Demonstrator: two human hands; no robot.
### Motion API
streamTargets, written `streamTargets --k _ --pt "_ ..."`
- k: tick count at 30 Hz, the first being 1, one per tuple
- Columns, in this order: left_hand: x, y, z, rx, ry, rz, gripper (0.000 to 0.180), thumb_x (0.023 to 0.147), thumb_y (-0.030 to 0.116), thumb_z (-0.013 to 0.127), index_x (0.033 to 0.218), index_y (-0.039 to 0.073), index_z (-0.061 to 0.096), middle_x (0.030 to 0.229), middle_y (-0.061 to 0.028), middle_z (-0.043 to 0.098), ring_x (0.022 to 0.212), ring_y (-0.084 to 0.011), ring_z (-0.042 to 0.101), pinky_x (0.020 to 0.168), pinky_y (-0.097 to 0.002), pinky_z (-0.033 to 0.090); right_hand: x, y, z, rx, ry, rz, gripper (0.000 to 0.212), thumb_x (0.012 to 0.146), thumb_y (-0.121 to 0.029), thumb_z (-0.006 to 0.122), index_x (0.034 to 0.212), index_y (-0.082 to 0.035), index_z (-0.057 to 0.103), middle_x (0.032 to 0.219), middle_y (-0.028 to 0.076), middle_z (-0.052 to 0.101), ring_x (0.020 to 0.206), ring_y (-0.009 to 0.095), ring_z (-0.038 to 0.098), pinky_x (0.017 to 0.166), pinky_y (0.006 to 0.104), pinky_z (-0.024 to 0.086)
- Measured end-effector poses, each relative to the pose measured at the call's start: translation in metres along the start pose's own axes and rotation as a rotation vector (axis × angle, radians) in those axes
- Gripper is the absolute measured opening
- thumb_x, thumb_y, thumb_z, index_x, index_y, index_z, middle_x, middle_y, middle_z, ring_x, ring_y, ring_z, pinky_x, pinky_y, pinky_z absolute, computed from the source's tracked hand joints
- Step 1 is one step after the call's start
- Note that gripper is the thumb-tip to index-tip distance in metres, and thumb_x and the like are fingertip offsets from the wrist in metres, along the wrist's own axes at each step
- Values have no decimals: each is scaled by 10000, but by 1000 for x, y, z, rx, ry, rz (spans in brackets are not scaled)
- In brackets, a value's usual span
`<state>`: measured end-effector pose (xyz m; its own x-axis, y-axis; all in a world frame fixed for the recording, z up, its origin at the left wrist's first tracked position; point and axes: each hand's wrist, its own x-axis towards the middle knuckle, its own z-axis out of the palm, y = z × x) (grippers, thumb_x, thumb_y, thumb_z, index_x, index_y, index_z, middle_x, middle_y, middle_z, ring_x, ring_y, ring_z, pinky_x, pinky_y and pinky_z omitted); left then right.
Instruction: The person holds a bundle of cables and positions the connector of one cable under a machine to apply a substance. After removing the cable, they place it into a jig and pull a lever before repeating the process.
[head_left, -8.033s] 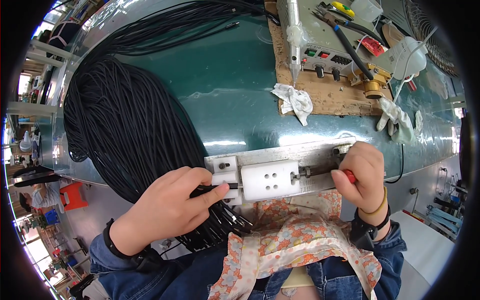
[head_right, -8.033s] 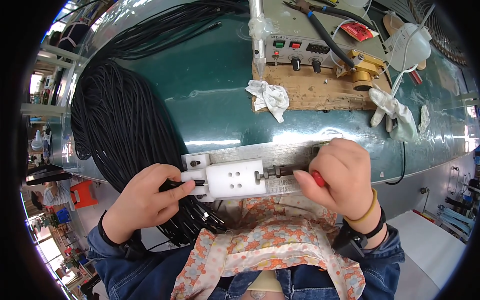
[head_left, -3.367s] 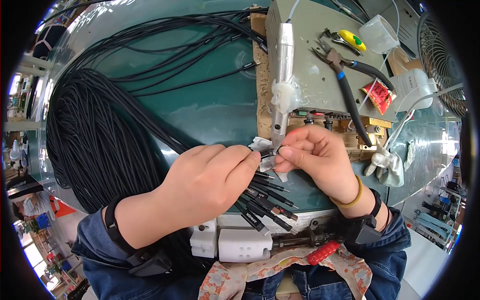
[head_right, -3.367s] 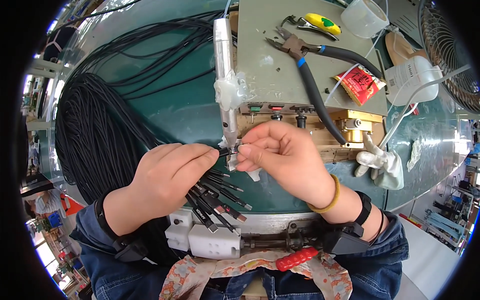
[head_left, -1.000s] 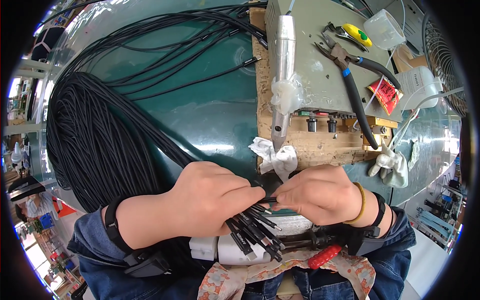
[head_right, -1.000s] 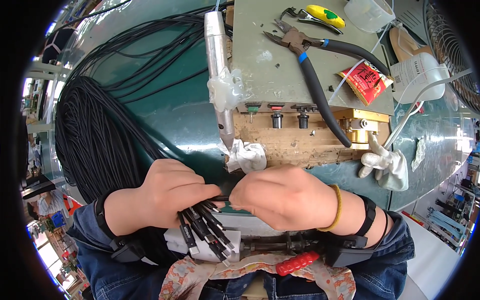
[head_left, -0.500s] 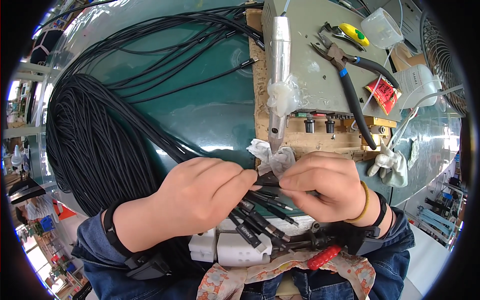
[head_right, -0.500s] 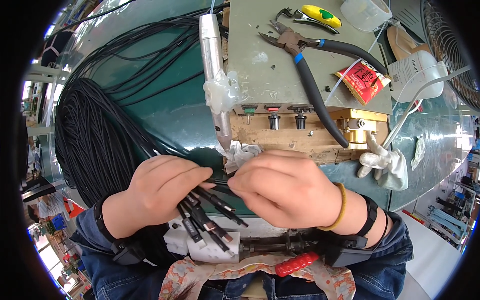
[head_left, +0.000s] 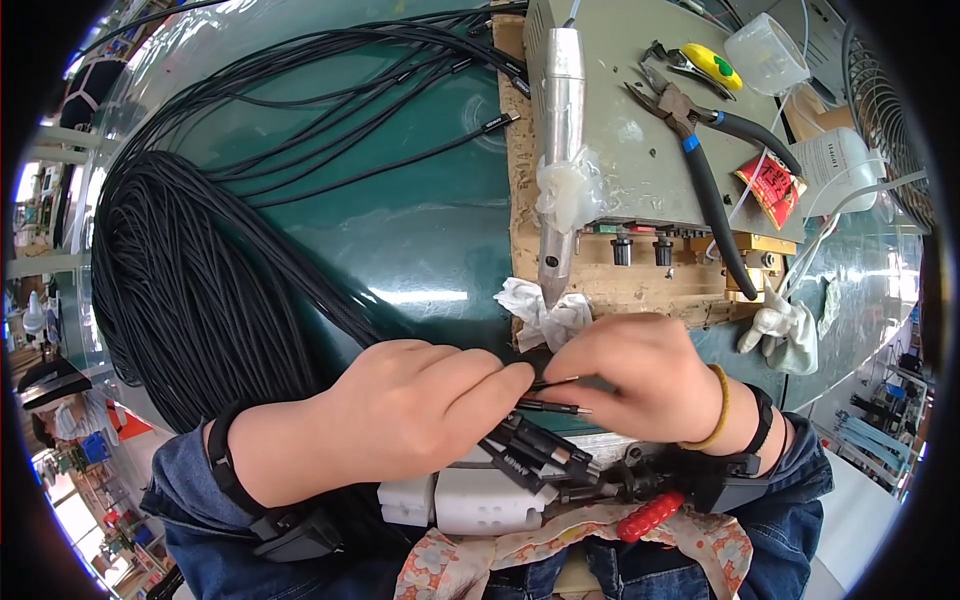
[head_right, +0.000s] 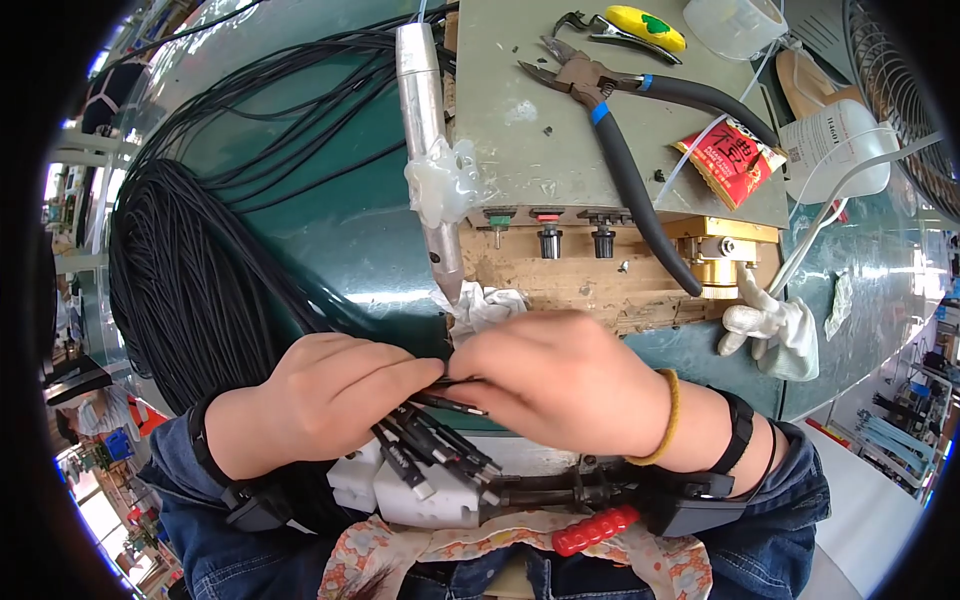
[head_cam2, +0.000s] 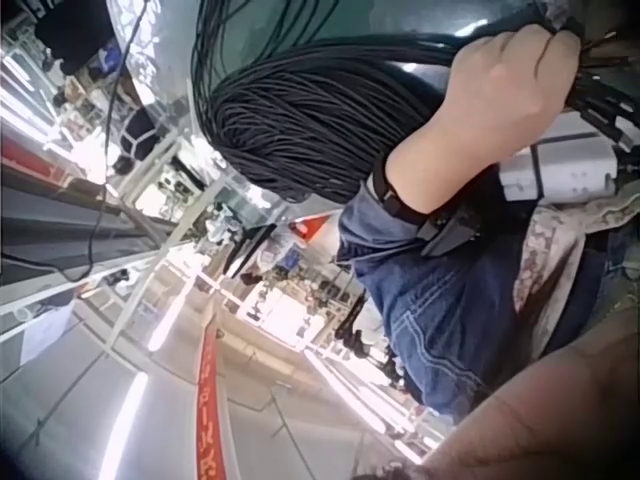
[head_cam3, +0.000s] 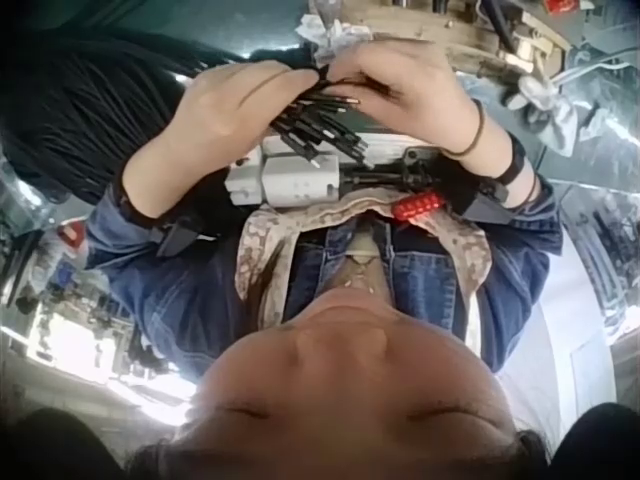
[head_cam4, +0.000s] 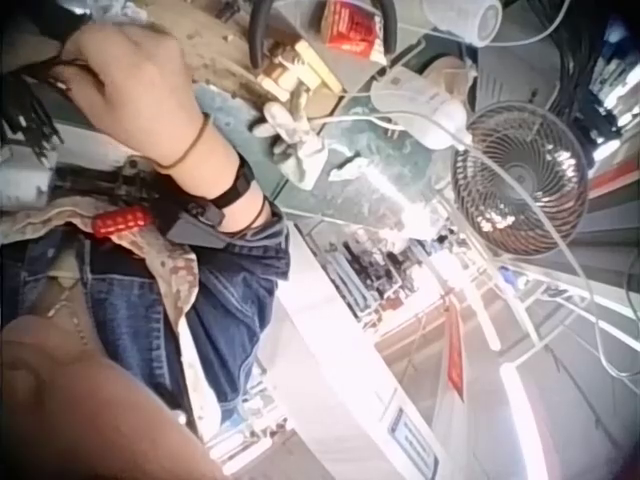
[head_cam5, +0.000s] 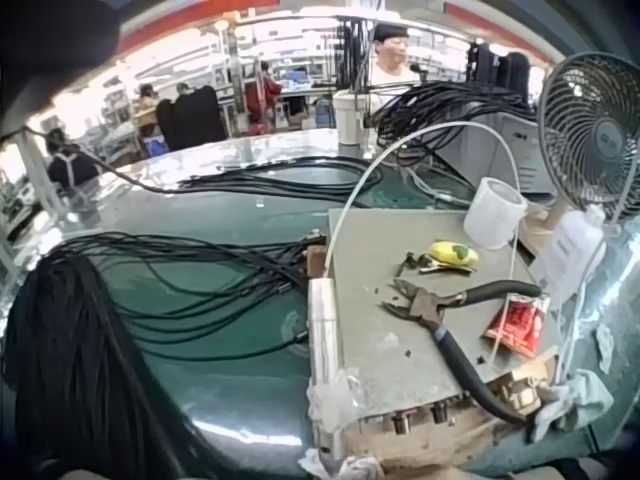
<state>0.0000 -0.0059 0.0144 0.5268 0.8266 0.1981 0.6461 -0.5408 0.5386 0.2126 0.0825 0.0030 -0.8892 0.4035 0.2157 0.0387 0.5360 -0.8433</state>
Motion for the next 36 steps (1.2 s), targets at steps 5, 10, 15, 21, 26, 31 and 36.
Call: streamTargets --k 5,10,15,21,26,31,36 --pt "-3 -1 4 140 16 40 376 676 46 632 1029 -77 592 791 -105 592 643 -208 617 562 -282 514 -5 2 8 494 96 471 126 814 17 645 918 2 576 833 91 660 736 169 654 661 275 529" --pt "1 -2 6 312 -46 -15 395 696 42 618 1063 -96 571 781 -100 570 642 -205 607 562 -280 509 -1 12 12 843 255 654 85 877 -21 597 946 21 572 814 57 666 760 85 628 659 206 513" --pt "3 -2 6 371 -11 -41 398 709 35 614 1079 -103 563 780 -97 559 640 -201 599 561 -282 507 2 13 8 888 270 678 97 878 3 580 971 13 554 850 84 661 812 144 659 725 254 546" --pt "2 -2 5 343 25 -22 365 709 33 619 1050 -91 582 765 -92 565 629 -202 602 554 -282 506 0 10 5 979 259 681 89 878 -15 589 959 14 564 828 78 664 767 119 645 679 226 525" --pt "1 -2 5 343 65 -6 329 703 43 637 1008 -75 605 753 -89 583 624 -198 610 536 -277 500 -2 10 8 952 250 618 81 872 -2 591 948 14 567 837 77 660 764 115 639 668 219 517" --pt "4 0 1 345 123 29 314 701 50 657 990 -67 616 738 -83 593 620 -181 609 515 -263 485 -4 12 13 882 274 527 82 870 12 588 948 17 563 846 80 655 773 121 639 677 224 520" --pt "3 -4 4 363 206 86 327 686 57 664 988 -62 621 719 -74 590 610 -176 604 505 -258 474 -4 9 8 925 275 512 86 868 25 583 951 26 557 846 89 654 779 132 641 690 235 521"
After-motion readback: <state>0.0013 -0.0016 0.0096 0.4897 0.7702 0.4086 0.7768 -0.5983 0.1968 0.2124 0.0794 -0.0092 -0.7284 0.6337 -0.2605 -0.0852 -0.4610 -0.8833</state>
